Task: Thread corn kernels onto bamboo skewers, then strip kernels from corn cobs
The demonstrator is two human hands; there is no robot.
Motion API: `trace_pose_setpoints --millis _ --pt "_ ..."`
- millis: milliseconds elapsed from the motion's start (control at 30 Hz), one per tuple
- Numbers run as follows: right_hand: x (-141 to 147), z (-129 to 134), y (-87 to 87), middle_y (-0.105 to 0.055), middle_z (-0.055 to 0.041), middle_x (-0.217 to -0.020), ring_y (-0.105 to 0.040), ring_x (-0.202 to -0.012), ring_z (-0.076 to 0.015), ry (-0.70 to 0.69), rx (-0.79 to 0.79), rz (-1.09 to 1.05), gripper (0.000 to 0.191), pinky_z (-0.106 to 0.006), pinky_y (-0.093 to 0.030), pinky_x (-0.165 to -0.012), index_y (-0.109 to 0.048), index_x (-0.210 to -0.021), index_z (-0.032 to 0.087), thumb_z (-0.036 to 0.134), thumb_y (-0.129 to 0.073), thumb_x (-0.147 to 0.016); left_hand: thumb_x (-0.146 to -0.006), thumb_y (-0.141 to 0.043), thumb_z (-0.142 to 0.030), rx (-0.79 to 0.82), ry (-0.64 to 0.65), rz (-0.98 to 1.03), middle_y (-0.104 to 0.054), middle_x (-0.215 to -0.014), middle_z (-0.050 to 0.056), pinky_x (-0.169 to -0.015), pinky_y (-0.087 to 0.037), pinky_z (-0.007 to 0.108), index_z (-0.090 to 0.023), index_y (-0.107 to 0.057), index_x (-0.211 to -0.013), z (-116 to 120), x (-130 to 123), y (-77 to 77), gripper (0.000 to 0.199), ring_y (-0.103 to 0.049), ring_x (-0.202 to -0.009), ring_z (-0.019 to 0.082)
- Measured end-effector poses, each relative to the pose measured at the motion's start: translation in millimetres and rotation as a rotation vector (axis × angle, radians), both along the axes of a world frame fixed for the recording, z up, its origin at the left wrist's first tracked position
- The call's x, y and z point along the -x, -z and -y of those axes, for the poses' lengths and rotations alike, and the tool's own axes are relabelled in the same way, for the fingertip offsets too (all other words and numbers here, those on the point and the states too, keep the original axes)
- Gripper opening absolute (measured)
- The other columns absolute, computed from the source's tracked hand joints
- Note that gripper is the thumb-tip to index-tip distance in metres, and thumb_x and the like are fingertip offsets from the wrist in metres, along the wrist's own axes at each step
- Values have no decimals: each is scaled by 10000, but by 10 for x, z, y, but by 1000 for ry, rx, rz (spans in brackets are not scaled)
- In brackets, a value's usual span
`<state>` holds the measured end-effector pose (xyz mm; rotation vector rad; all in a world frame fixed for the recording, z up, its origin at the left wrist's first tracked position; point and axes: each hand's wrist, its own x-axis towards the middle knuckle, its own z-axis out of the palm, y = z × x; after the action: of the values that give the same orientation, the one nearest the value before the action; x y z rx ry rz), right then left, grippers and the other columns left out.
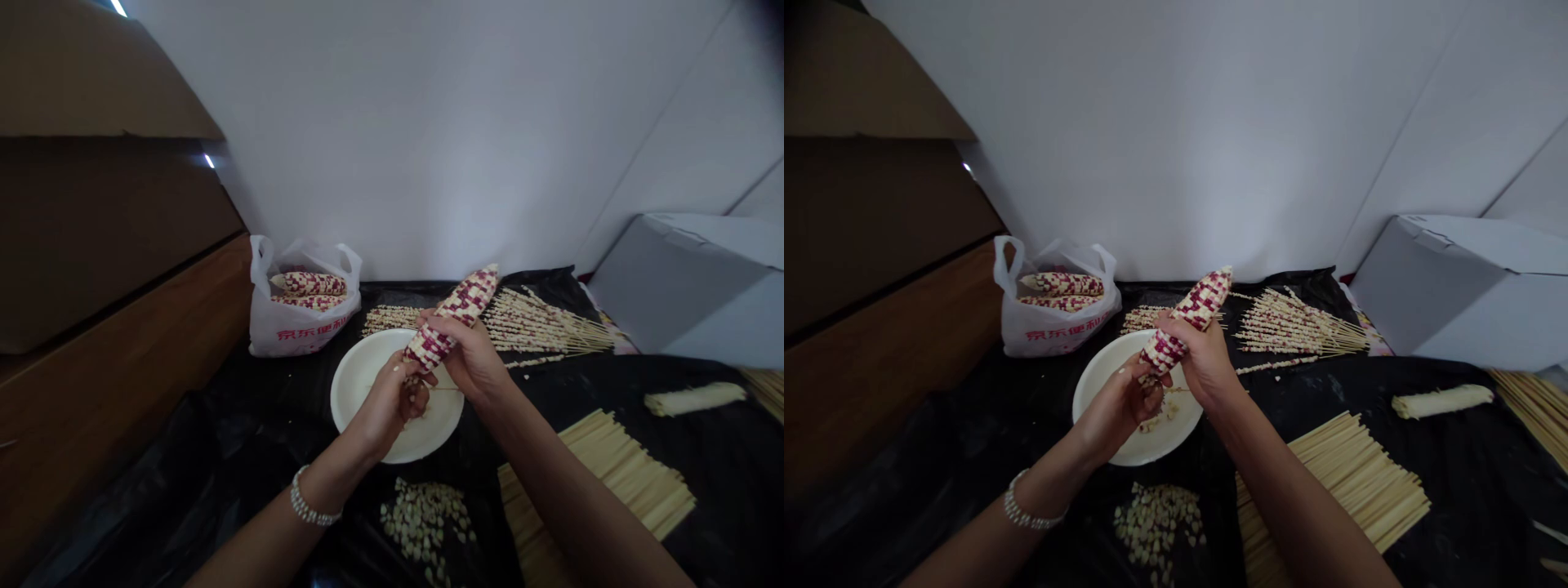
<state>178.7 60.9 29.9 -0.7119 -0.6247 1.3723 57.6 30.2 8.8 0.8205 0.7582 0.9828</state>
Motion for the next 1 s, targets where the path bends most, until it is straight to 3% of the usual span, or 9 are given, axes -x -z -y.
trace_pose_setpoints --millis 300,433,600,767,1000 --pt "37 21 49 -671 -10 -790 -588 -727 -159 42 -40 64 233 -293 -457 -659 -669 -758 188 168 -801 -567 -846 -444 -389 -217 -10 -160 -491 -681 -39 -385 -180 218 -186 -456 -905 -9 -26 145 211 -303 -380 41" --pt "41 15 46 -667 -12 -789 -586 -737 -158 31 -44 56 221 -297 -457 -677 -660 -739 185 168 -801 -570 -781 -484 -292 -153 -36 -155 -476 -650 -49 -402 -155 216 -191 -457 -886 9 -23 122 148 -291 -384 38" --pt "8 -9 -13 -638 0 -732 -583 -734 -153 21 -2 19 225 -298 -468 -707 -625 -678 189 195 -819 -565 -680 -520 -174 -60 -4 -35 -501 -674 -46 -417 -176 213 -188 -464 -900 22 -15 42 227 -308 -394 30" --pt "-8 -16 -30 -633 -5 -738 -571 -711 -146 27 11 23 239 -284 -465 -669 -616 -663 188 202 -825 -549 -783 -562 -333 -43 2 -14 -519 -674 -38 -414 -187 216 -187 -469 -894 13 -15 22 205 -320 -387 32" --pt "60 28 49 -663 -5 -787 -586 -731 -160 65 -22 88 279 -301 -468 -684 -651 -767 201 195 -825 -549 -801 -561 -459 -153 -30 -95 -492 -642 -42 -406 -158 212 -188 -467 -881 -6 -30 145 298 -293 -395 34"
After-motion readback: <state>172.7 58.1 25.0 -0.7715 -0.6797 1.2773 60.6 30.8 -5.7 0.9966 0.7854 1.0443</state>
